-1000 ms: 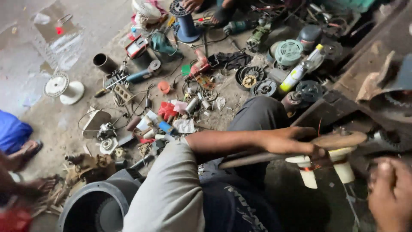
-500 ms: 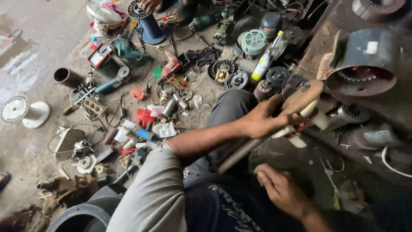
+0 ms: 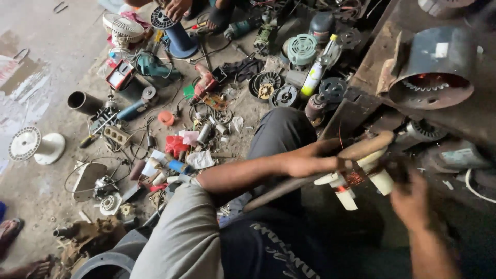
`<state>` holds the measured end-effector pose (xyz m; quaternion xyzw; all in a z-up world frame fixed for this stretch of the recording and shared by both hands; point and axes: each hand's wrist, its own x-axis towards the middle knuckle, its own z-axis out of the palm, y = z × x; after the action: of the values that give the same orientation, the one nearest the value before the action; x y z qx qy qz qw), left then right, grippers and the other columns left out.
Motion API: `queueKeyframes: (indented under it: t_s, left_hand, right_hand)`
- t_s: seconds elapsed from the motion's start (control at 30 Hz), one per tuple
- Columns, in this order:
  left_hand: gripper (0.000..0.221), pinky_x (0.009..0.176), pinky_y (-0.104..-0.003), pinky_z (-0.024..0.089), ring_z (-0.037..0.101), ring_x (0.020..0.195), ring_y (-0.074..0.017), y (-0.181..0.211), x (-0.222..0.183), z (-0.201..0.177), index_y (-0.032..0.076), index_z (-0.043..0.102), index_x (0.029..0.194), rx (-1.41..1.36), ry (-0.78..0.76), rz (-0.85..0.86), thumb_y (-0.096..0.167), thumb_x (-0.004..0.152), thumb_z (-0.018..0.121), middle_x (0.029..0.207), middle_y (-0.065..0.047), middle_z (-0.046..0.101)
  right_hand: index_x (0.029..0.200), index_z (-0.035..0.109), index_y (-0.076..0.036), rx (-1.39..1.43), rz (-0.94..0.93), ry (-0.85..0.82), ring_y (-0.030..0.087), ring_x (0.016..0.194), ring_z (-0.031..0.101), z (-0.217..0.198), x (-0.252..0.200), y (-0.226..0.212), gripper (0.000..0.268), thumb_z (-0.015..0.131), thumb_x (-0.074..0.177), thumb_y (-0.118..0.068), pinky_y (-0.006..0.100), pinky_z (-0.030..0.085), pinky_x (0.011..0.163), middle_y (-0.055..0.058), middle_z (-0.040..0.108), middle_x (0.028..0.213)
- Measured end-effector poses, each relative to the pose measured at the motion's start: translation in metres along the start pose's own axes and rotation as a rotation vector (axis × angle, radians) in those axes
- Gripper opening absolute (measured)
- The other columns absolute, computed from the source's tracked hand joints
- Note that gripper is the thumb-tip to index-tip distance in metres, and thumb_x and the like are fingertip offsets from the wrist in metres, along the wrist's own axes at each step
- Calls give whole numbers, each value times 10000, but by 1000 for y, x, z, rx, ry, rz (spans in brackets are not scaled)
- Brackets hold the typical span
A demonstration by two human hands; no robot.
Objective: Repairing an electric motor by assembling the stator and coils using a hammer and wooden block to seat components.
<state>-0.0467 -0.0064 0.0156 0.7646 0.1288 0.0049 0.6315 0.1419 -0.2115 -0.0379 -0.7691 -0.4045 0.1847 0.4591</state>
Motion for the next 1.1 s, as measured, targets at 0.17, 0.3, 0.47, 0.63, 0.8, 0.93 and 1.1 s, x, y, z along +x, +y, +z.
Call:
queueKeyframes:
  t_s: [0.17, 0.3, 0.47, 0.63, 0.8, 0.93, 1.1]
  left_hand:
    - [797, 899, -383, 548, 644, 1051, -260, 3, 18, -16, -100, 552, 1292, -40, 250, 96, 550, 832, 561, 1205, -206, 676]
    - [627, 763, -350, 536, 620, 834, -220, -18, 10, -16, -26, 586, 1084, 87, 259, -40, 533, 803, 618, 960, -125, 657]
    - [581, 965, -463, 547, 643, 1062, -238, 11, 4, -5, 93, 669, 1275, -222, 98, -10, 491, 855, 721, 1088, -141, 704]
    - [503, 872, -446, 526, 631, 980, -228, 0, 21, -13, 55, 628, 1256, -143, 272, 100, 421, 918, 693, 971, -145, 631]
    - [489, 774, -397, 529, 625, 880, -210, -8, 15, 1, 47, 646, 1131, -75, 123, 108, 443, 861, 744, 861, -123, 625]
    - [545, 847, -429, 543, 618, 1000, -246, -6, 27, -7, -22, 591, 1289, -219, 158, 166, 379, 926, 653, 1042, -177, 648]
    - [473, 785, -390, 522, 610, 946, -244, -28, 16, -1, -10, 614, 1230, -22, 173, 204, 246, 873, 789, 969, -190, 640]
  right_hand:
    - [1021, 704, -149, 24, 61, -620, 154, 636, 627, 68, -53, -43, 203, 530, 994, -250, 303, 547, 652, -19, 686, 730]
    - [1075, 706, -25, 259, 113, -325, 117, 630, 502, -4, -14, -31, 183, 549, 1002, -83, 246, 445, 567, 23, 603, 759]
    - [1265, 721, -170, -152, -106, 53, 375, 949, 721, -4, 40, 34, 184, 597, 1132, -201, 496, 574, 832, 147, 736, 951]
    - [1099, 776, -72, -144, -65, -331, 410, 891, 746, 37, -40, -71, 233, 653, 924, -165, 524, 586, 806, 217, 763, 857]
    - [1118, 730, -118, -154, -301, 94, 311, 759, 640, -22, 11, -10, 263, 477, 1146, -184, 425, 534, 831, 51, 606, 712]
    - [1129, 700, -112, -122, -127, -257, 381, 872, 743, 43, -33, -41, 218, 589, 953, -178, 463, 589, 775, 147, 748, 852]
    - [1126, 664, -81, -281, -515, -33, 249, 829, 631, -16, -11, -54, 207, 549, 974, 2, 363, 509, 703, 72, 668, 1118]
